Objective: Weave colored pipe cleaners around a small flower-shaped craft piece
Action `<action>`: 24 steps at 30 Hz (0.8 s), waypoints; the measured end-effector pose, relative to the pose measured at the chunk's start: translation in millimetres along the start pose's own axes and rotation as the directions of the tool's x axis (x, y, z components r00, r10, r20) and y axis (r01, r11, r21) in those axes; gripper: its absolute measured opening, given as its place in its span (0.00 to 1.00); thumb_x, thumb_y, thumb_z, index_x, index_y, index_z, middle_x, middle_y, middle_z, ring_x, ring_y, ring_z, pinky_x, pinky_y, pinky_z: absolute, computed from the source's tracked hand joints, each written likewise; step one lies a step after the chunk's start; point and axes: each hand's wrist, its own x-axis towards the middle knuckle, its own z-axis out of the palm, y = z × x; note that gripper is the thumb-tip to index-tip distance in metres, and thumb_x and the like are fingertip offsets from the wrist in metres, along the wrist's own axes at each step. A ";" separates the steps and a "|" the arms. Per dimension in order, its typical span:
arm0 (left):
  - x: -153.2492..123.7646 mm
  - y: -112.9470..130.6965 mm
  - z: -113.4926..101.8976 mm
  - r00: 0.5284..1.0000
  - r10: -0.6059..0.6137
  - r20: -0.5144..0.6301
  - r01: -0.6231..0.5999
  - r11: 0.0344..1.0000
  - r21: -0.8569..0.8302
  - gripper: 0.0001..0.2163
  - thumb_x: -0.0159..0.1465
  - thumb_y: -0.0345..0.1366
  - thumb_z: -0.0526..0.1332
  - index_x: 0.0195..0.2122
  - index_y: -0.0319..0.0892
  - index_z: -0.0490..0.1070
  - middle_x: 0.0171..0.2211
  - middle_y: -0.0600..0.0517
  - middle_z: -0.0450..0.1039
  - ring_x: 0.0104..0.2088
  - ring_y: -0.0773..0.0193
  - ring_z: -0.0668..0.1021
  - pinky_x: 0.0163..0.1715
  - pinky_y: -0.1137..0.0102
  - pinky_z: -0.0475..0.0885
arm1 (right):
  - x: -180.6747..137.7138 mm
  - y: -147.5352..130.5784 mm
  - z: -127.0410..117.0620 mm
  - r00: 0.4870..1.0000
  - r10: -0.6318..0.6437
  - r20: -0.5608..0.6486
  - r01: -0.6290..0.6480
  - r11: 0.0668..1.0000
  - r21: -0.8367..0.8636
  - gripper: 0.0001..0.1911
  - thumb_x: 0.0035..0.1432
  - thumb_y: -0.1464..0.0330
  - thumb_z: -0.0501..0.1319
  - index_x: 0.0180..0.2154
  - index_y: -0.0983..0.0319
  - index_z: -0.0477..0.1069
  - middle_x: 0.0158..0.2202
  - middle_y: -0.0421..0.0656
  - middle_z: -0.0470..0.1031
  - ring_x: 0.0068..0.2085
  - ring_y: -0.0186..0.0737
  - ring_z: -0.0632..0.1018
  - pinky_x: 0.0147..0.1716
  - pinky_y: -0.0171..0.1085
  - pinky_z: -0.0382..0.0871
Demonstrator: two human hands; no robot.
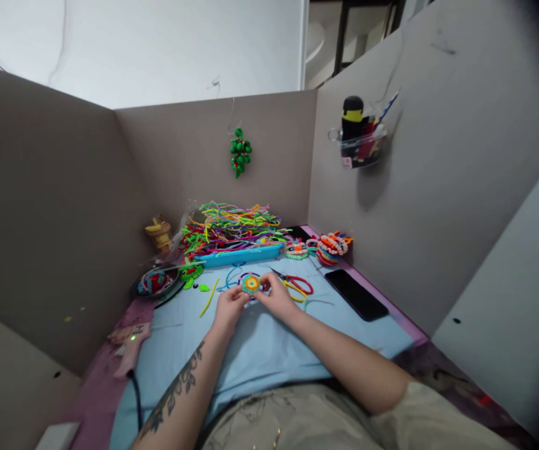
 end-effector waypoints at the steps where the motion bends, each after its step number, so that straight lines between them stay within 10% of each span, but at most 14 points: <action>1: 0.0 -0.1 0.1 1.000 0.002 -0.004 -0.002 1.000 0.000 0.18 0.46 0.37 0.65 0.38 0.35 0.73 0.16 0.57 0.65 0.13 0.76 0.58 0.13 0.77 0.50 | 1.0 0.8 0.3 0.999 0.037 0.014 -0.038 0.997 0.063 0.15 0.43 0.70 0.62 0.35 0.61 0.62 0.31 0.38 0.68 0.31 0.34 0.69 0.32 0.34 0.63; 11: -6.1 3.3 4.0 0.947 0.251 -0.199 -0.208 0.954 0.215 0.26 0.48 0.40 0.66 0.47 0.39 0.66 0.31 0.48 0.75 0.22 0.68 0.73 0.21 0.74 0.66 | 0.5 -6.9 4.0 0.977 0.195 0.087 -0.213 0.912 0.349 0.21 0.43 0.72 0.60 0.40 0.60 0.57 0.21 0.31 0.67 0.20 0.29 0.63 0.21 0.29 0.55; 24: -9.3 -4.0 5.0 0.924 0.378 -0.058 -0.314 0.835 0.452 0.21 0.56 0.40 0.61 0.50 0.41 0.63 0.31 0.49 0.76 0.24 0.64 0.76 0.25 0.70 0.69 | -1.5 -11.1 2.2 0.985 0.148 0.086 -0.169 0.930 0.326 0.19 0.44 0.72 0.60 0.41 0.60 0.59 0.25 0.34 0.71 0.25 0.32 0.70 0.27 0.32 0.61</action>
